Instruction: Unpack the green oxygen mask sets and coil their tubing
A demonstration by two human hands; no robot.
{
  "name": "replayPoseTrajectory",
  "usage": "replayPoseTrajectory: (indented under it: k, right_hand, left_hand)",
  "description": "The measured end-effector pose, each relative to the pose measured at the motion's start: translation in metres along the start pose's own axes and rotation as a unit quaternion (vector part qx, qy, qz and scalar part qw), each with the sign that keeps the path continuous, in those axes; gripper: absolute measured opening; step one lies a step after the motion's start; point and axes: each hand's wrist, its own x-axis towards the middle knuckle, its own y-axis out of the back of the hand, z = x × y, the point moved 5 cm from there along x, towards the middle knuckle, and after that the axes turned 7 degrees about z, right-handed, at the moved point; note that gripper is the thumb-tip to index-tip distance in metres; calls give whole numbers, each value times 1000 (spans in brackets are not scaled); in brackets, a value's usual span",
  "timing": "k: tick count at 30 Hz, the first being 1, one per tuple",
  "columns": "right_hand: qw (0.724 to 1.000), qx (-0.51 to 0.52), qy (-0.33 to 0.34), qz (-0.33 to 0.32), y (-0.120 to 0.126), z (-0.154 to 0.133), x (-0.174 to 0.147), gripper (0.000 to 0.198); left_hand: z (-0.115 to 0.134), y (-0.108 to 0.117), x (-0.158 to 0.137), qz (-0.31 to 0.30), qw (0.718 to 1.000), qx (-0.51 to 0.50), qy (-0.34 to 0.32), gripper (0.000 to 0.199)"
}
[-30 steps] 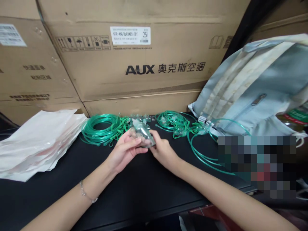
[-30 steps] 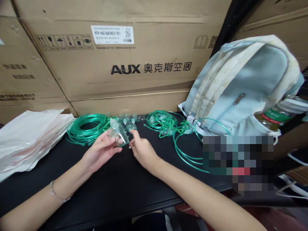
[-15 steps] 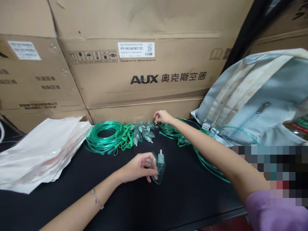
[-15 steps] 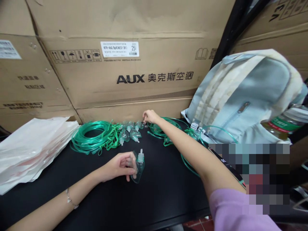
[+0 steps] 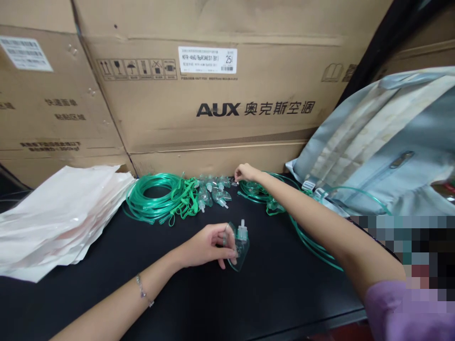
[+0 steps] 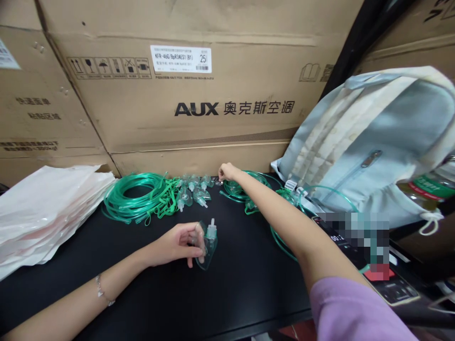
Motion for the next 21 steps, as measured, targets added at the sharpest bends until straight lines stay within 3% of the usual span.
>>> replayPoseTrajectory:
  k: [11,21]
  right_hand:
    - [999,-7,7,-30,5,-5,4,18]
    - [1000,4,-24,11,-3,-2,8,22]
  left_hand:
    - [-1,0,1,0,1000,1,-2,26]
    - [1,-1,-1,2,1000,15,-2,26]
